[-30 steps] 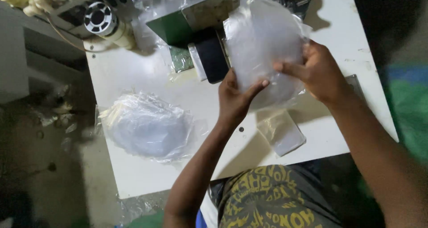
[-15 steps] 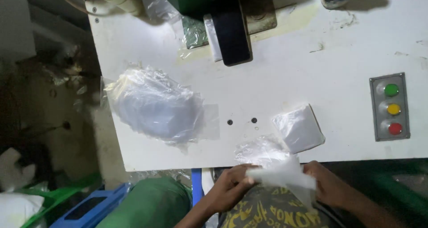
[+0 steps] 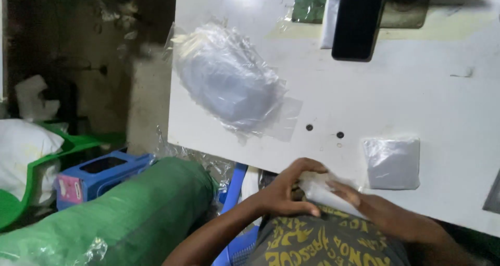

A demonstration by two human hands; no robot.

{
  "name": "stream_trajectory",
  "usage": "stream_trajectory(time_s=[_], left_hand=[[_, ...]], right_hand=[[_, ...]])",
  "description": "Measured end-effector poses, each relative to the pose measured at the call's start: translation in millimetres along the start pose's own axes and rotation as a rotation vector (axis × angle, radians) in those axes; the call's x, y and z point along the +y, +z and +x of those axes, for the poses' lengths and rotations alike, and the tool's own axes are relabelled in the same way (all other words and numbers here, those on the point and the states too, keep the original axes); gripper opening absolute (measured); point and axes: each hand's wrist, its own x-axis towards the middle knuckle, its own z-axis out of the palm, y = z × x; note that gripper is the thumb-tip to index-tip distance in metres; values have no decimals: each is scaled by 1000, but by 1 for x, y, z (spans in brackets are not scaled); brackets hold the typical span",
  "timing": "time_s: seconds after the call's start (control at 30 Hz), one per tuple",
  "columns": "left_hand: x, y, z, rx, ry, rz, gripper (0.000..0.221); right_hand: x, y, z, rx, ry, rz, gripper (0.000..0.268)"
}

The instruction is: Folding plastic bags and packing them into a larger plastic sleeve

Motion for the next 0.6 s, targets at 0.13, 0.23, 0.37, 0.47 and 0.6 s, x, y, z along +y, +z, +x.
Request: stream_trajectory(time_s=[0.13,0.23,0.37,0.47,0.6], left_hand=[[-27,17,24,146,-107,-54,29],[-15,3,48,449,-185,41,30],[5,6,61,515,103,264,38],[33,9,74,553,-26,19,80],[-32,35,84,597,-19,-1062,48]], right_hand=[[32,-12,23,143,-90,378,79],[19,-11,29,451,-330,861,109],[-29,10,14,985,-196,718,20],[-32,6,16,1313,-366,562,11],[-21,18,29,1253,-433,654,23]])
